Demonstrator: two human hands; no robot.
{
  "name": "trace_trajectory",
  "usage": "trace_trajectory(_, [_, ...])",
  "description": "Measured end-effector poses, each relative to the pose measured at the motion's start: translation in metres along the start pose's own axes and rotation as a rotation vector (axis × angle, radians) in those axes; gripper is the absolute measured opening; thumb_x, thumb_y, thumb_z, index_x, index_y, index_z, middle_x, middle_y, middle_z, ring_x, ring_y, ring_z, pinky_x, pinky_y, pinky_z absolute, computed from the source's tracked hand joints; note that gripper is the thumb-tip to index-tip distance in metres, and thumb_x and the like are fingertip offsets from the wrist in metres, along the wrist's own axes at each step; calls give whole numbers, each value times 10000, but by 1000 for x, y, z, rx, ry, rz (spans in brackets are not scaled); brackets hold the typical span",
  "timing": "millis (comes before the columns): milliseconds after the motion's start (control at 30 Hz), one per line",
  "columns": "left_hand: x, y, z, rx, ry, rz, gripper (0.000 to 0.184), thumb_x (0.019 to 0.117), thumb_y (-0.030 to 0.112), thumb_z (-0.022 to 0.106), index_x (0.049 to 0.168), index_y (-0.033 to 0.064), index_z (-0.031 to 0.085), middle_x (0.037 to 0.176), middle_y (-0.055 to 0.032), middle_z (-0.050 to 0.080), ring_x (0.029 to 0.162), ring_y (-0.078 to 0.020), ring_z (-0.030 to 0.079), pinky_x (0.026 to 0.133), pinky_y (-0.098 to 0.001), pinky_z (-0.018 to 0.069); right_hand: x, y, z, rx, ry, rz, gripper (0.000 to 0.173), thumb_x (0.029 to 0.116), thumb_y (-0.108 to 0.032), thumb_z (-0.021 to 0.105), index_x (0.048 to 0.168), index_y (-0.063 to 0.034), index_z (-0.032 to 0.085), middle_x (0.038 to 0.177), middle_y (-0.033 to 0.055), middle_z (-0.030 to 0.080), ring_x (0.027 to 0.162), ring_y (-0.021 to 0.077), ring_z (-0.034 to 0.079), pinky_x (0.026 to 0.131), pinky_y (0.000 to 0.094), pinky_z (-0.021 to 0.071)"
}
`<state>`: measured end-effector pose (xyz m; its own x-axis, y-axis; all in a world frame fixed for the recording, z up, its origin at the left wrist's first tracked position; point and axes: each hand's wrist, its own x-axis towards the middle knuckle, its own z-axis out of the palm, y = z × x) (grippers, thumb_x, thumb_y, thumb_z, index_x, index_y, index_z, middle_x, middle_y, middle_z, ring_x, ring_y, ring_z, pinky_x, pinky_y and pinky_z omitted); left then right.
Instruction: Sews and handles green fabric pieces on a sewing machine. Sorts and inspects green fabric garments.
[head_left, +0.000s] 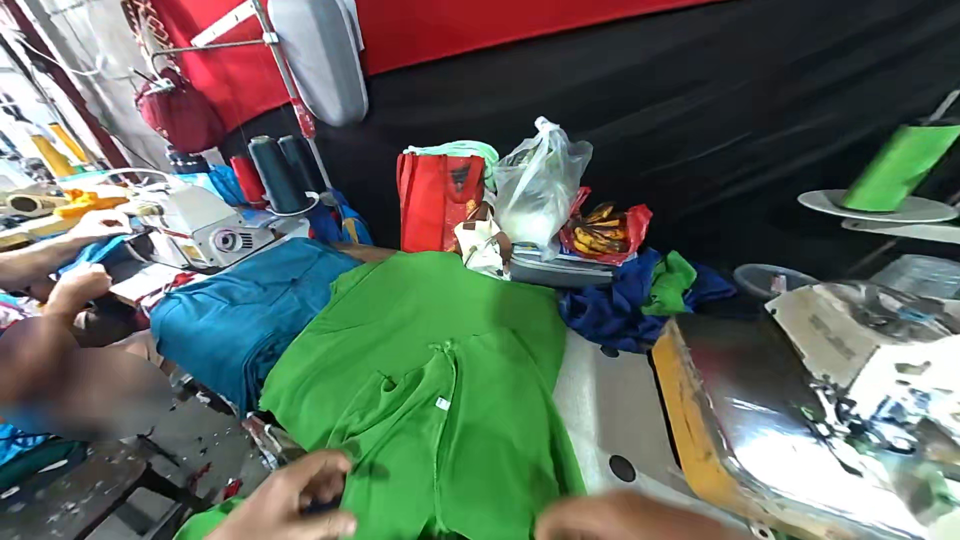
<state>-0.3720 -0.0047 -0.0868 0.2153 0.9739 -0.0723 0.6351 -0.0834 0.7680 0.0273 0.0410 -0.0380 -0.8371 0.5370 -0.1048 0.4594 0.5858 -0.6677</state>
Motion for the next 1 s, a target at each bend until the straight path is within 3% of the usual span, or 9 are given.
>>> trace_trajectory(200, [90, 4, 19, 277, 551, -19, 626, 934, 461, 698, 1306, -38, 638, 1289, -313, 604, 1208, -517, 566, 1019, -683, 430, 110, 62, -54, 56, 528, 293, 353, 1054, -178, 573, 1343, 24, 595, 1276, 215, 629, 1149, 315, 644, 1020, 463, 513])
trace_trajectory(300, [109, -10, 46, 419, 740, 30, 399, 923, 360, 732, 1138, 25, 745, 1151, -284, 658, 1080, -533, 602, 889, -711, 441, 144, 86, -41, -40, 658, 469, 499, 1042, -266, 608, 1428, 37, 514, 1321, 264, 586, 1197, 403, 597, 1027, 534, 482])
trace_trajectory(433, [88, -22, 36, 6, 846, 39, 242, 1036, 154, 556, 1120, -32, 688, 1064, -152, 700, 1011, -269, 671, 912, -504, 532, 157, 97, -19, -200, 783, 430, 267, 986, -172, 690, 1153, 36, 705, 1167, 269, 635, 1172, 458, 577, 1015, 568, 472])
trace_trajectory(567, [40, -30, -3, -595, 1025, -123, 226, 1095, 222, 432, 1123, 89, 612, 891, 22, 657, 776, -44, 648, 721, -286, 575, 149, 116, -19, -139, 891, 238, 173, 977, -96, 676, 1068, 47, 712, 1095, 248, 652, 1070, 410, 625, 956, 568, 503])
trace_trajectory(700, [2, -4, 5, -729, 928, -112, 205, 1077, 129, 446, 1042, 90, 644, 864, 1, 674, 774, -79, 655, 728, -287, 575, 149, 44, -23, -208, 875, 105, 261, 943, -68, 712, 1169, 51, 658, 1135, 274, 616, 1029, 448, 622, 879, 615, 525])
trace_trajectory(767, [-17, 18, 15, -778, 822, -26, 165, 1057, 139, 470, 1064, 116, 634, 863, 24, 680, 770, -58, 666, 716, -271, 586, 145, -19, -2, -105, 730, -20, 371, 933, -225, 740, 1183, 20, 617, 960, 162, 650, 818, 282, 663, 711, 473, 581])
trace_trajectory(833, [-36, 41, 25, -753, 666, 165, 97, 1043, 151, 533, 1051, 152, 630, 852, 101, 662, 745, 18, 627, 667, -193, 543, 138, -76, 35, 89, 487, -158, 590, 858, -337, 805, 1241, 43, 564, 976, 138, 677, 828, 207, 688, 694, 384, 599])
trace_trajectory(933, [-57, 59, 26, -411, 659, 533, 142, 994, 191, 660, 1007, 57, 706, 1103, 3, 674, 1057, 5, 607, 923, -175, 510, 136, -117, 78, 208, 332, -264, 554, 905, -171, 747, 1307, 135, 520, 1155, 241, 679, 1021, 204, 698, 893, 348, 575])
trace_trajectory(1000, [-70, 50, 19, -153, 744, 596, 358, 985, 478, 630, 1199, 198, 690, 1285, 6, 582, 1215, -57, 505, 1038, -245, 397, 136, -132, 87, 368, 256, -301, 306, 956, -56, 633, 1172, 159, 610, 1011, 184, 720, 920, 74, 690, 848, 234, 551])
